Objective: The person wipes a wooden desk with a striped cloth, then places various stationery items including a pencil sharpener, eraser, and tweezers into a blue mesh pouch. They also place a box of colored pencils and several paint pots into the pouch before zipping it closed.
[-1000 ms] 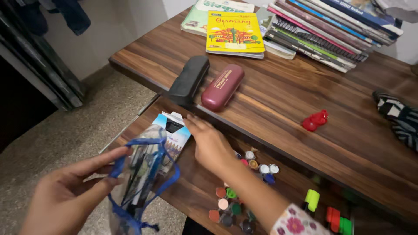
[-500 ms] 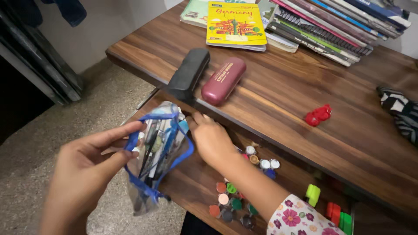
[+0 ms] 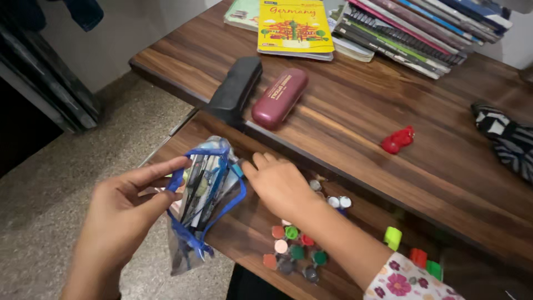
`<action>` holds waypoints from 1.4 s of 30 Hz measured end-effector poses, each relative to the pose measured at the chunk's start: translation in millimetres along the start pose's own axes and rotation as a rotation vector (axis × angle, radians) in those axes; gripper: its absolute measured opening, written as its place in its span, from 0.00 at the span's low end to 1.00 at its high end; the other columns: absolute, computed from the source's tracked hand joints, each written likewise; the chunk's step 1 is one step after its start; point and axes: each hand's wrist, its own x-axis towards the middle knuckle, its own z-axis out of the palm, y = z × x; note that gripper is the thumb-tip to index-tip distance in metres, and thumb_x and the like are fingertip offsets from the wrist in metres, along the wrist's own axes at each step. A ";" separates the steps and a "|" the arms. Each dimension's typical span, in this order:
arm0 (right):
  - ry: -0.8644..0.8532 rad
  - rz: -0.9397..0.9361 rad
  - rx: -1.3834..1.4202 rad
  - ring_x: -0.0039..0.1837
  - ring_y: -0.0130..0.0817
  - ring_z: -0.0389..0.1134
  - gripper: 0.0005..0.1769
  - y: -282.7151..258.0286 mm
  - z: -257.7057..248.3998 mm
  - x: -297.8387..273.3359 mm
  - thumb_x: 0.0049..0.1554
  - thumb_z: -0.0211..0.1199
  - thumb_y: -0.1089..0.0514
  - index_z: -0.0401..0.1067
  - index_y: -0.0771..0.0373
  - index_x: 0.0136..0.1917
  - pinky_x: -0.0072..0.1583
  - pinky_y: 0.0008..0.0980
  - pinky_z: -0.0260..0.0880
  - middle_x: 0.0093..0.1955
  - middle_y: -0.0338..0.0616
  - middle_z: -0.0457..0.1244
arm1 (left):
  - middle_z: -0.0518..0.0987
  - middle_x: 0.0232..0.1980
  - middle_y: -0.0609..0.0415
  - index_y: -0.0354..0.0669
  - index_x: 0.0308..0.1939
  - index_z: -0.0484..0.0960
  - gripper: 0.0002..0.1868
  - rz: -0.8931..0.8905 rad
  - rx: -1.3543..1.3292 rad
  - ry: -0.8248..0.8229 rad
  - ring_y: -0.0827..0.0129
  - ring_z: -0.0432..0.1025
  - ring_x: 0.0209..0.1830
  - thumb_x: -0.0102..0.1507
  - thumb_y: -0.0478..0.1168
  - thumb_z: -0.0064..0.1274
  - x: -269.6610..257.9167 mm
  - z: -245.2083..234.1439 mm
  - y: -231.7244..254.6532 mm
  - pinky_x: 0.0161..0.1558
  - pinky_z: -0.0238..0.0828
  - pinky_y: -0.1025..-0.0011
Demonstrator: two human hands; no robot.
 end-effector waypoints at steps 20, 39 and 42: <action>0.274 0.391 0.202 0.52 0.49 0.68 0.14 33.7 -99.5 -136.9 0.49 0.62 0.69 0.78 0.60 0.49 0.51 0.45 0.69 0.47 0.46 0.64 | 0.86 0.51 0.51 0.38 0.62 0.87 0.27 0.203 -0.035 -0.202 0.73 0.81 0.43 0.59 0.23 0.53 -18.0 38.0 31.0 0.42 0.78 0.73; 0.317 0.102 0.209 0.52 0.39 0.69 0.17 39.3 -181.3 -227.5 0.48 0.65 0.64 0.78 0.59 0.52 0.51 0.39 0.69 0.52 0.40 0.66 | 0.85 0.35 0.60 0.44 0.59 0.87 0.30 0.084 -0.165 -0.721 0.81 0.69 0.24 0.54 0.23 0.51 -62.5 200.4 73.4 0.25 0.67 0.79; 0.279 0.100 0.259 0.53 0.39 0.68 0.17 41.5 -166.7 -234.9 0.49 0.64 0.64 0.78 0.61 0.53 0.52 0.38 0.70 0.53 0.42 0.66 | 0.84 0.36 0.62 0.42 0.58 0.88 0.29 0.113 -0.174 -0.770 0.83 0.71 0.28 0.54 0.23 0.52 -72.1 215.5 67.4 0.29 0.69 0.80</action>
